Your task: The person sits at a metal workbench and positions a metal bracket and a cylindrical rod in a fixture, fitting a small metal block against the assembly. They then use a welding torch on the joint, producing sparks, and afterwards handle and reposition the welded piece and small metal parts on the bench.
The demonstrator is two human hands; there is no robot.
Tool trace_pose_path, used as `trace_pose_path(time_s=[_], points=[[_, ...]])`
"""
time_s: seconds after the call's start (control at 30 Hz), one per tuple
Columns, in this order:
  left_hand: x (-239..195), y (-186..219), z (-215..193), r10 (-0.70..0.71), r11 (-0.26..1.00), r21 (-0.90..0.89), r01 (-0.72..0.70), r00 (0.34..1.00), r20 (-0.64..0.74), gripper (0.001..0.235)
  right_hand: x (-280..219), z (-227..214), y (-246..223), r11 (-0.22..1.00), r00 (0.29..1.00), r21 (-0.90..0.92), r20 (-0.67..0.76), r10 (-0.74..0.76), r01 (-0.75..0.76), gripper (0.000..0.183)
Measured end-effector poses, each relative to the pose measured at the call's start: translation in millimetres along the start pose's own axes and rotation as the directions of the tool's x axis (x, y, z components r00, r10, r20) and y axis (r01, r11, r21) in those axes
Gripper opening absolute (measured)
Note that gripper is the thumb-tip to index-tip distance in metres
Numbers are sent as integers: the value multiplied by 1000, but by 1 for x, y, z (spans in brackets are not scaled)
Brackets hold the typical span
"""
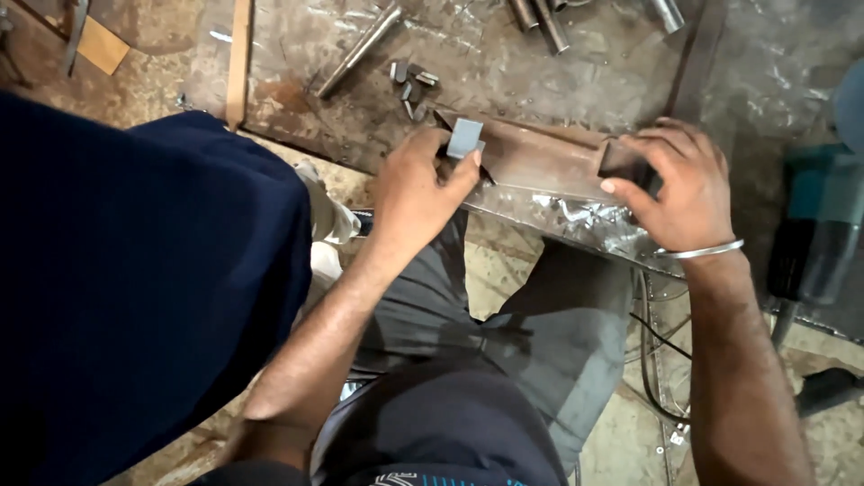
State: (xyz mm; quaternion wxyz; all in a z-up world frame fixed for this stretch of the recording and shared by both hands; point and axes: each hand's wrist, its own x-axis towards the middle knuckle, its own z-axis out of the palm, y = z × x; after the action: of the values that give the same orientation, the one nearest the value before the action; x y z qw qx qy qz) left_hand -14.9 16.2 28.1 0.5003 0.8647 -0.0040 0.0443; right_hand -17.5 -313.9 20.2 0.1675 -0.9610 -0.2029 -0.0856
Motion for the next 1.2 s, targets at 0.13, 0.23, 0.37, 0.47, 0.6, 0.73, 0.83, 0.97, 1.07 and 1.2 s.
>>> trace_pose_path(time_s=[0.13,0.23,0.37,0.47,0.6,0.73,0.83,0.97,1.07,1.2], points=[[1,-2,12,167,985,53,-167,986,0,30,5,-9,-3,997,999,-79,46,6,-3,51],[3,-1,18,142,989,29,-146,984,104,31,10,-9,0,988,995,-155,95,24,-9,54],[3,-2,26,151,984,76,-160,981,119,33,13,-10,1,980,992,-200,125,24,1,55],[2,-6,36,192,973,108,-202,977,94,34,11,-10,1,983,992,-182,127,24,0,54],[4,-5,44,229,967,107,-233,972,44,34,9,-7,2,983,994,-186,109,18,2,54],[4,-4,39,244,960,123,-250,968,56,33,7,-8,2,984,995,-180,103,15,4,53],[2,-3,31,234,962,122,-244,968,88,35,7,-7,2,984,995,-179,103,12,7,53],[-1,-2,29,180,977,101,-188,980,88,34,6,-6,2,988,994,-155,104,16,1,53],[-2,-4,29,201,966,149,-210,977,74,34,4,-5,4,987,994,-162,105,20,-2,53],[1,-4,12,126,978,159,-134,990,60,38,4,-6,3,986,994,-170,110,20,-1,53]])
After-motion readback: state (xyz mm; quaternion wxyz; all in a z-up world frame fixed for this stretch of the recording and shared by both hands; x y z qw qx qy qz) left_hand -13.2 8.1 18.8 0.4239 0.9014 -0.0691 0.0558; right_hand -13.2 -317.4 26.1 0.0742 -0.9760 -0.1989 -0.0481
